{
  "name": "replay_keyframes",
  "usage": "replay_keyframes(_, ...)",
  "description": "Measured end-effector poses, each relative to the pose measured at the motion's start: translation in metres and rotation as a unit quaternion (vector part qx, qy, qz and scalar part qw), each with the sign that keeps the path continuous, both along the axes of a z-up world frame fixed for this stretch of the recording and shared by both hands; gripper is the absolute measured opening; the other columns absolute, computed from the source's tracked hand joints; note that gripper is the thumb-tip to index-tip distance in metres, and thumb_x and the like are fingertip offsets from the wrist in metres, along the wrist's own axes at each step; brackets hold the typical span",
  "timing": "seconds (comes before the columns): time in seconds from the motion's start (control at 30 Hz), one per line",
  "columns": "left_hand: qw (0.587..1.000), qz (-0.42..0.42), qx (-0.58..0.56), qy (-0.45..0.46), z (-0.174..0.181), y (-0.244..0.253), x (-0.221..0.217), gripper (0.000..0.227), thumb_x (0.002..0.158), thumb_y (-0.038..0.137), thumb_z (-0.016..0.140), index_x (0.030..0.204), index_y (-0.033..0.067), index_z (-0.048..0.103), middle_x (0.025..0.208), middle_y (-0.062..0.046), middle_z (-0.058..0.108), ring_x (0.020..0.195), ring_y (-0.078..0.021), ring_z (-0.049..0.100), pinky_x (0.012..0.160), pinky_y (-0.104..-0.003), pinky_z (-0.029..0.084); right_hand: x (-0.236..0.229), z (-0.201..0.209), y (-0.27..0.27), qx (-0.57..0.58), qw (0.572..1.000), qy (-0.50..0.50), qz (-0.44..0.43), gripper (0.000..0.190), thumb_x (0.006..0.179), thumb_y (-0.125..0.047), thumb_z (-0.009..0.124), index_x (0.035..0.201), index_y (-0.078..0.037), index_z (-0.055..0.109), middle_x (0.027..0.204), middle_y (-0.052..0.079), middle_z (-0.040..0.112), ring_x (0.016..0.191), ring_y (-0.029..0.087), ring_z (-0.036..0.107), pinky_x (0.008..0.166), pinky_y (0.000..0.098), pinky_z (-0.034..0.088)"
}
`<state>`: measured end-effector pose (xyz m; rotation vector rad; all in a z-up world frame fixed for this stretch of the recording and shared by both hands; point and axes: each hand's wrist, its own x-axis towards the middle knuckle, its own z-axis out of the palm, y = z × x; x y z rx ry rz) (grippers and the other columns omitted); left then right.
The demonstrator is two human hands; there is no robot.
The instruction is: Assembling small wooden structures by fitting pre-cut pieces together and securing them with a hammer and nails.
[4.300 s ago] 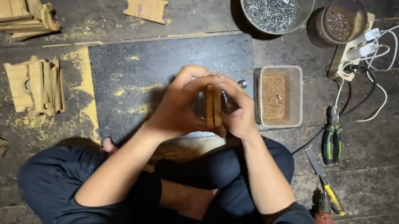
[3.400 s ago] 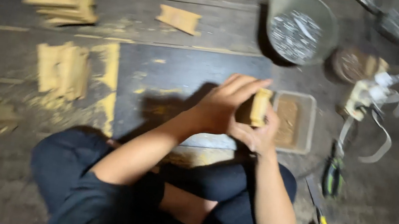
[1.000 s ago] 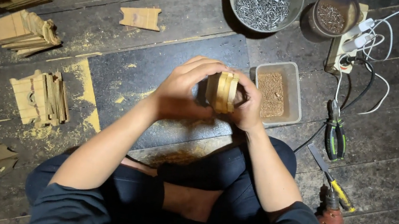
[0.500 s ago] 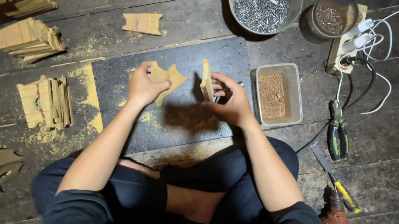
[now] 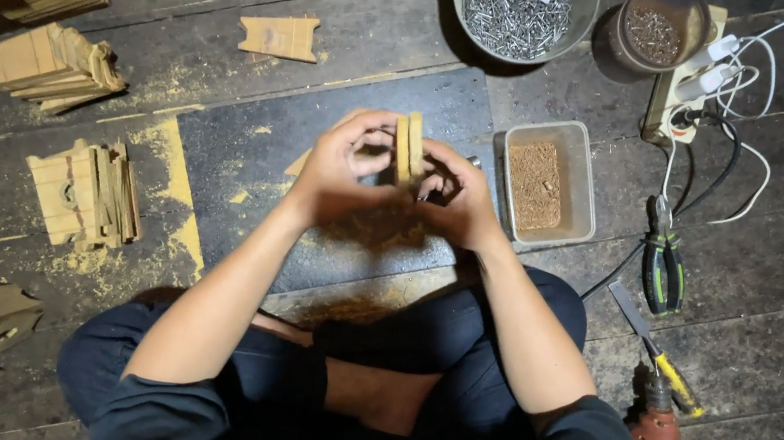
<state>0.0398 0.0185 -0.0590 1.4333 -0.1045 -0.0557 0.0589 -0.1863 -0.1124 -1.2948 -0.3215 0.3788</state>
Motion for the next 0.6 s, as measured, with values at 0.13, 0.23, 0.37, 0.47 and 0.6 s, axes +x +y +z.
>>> replay_keyframes(0.13, 1.0, 0.007, 0.021, -0.014, 0.014, -0.005, -0.005, 0.082, 0.059, 0.0, 0.098, 0.134, 0.0028, 0.063, 0.126, -0.012, 0.058, 0.113, -0.0247, 0.061, 0.104, -0.055, 0.05, -0.001, 0.011, 0.006, 0.032, 0.998, -0.06, -0.014, 0.08, 0.068, 0.009, 0.091, 0.141, 0.002, 0.059, 0.129, 0.015, 0.069, 0.108, 0.02, 0.069, 0.08, 0.0247, 0.058)
replay_keyframes(0.23, 0.999, 0.02, 0.019, -0.021, 0.021, -0.007, -0.007, 0.082, 0.059, -0.001, 0.097, 0.133, 0.0027, 0.063, 0.125, -0.012, 0.059, 0.113, -0.0243, 0.061, 0.104, -0.055, 0.051, -0.001, 0.018, 0.007, 0.052, 0.996, -0.072, -0.014, 0.08, 0.067, 0.012, 0.09, 0.14, 0.005, 0.059, 0.13, 0.019, 0.068, 0.112, 0.025, 0.068, 0.087, 0.0305, 0.058)
replay_keyframes(0.37, 0.997, 0.044, 0.046, -0.038, 0.022, -0.01, -0.009, 0.083, 0.056, -0.001, 0.098, 0.132, 0.0037, 0.065, 0.126, -0.01, 0.06, 0.115, -0.0245, 0.061, 0.105, -0.056, 0.05, -0.001, 0.022, 0.007, 0.062, 0.995, -0.073, -0.009, 0.077, 0.069, 0.015, 0.088, 0.14, 0.006, 0.058, 0.127, 0.02, 0.068, 0.108, 0.026, 0.069, 0.089, 0.036, 0.06)
replay_keyframes(0.47, 0.997, 0.041, 0.059, -0.033, 0.024, -0.011, -0.011, 0.086, 0.056, 0.005, 0.1, 0.134, 0.0051, 0.064, 0.126, -0.01, 0.062, 0.118, -0.0255, 0.06, 0.107, -0.057, 0.049, -0.001, 0.019, 0.006, 0.063, 0.996, -0.068, -0.01, 0.077, 0.07, 0.015, 0.088, 0.14, 0.006, 0.058, 0.124, 0.019, 0.069, 0.103, 0.023, 0.07, 0.089, 0.0354, 0.059)
replay_keyframes(0.6, 0.997, 0.02, 0.065, -0.04, 0.016, -0.01, -0.012, 0.093, 0.057, 0.017, 0.103, 0.139, 0.0075, 0.061, 0.129, -0.016, 0.065, 0.125, -0.0329, 0.06, 0.112, -0.058, 0.047, -0.001, 0.011, 0.0, 0.039, 0.995, -0.085, -0.03, 0.075, 0.07, 0.01, 0.091, 0.138, 0.005, 0.059, 0.12, 0.018, 0.07, 0.101, 0.021, 0.07, 0.087, 0.0331, 0.057)
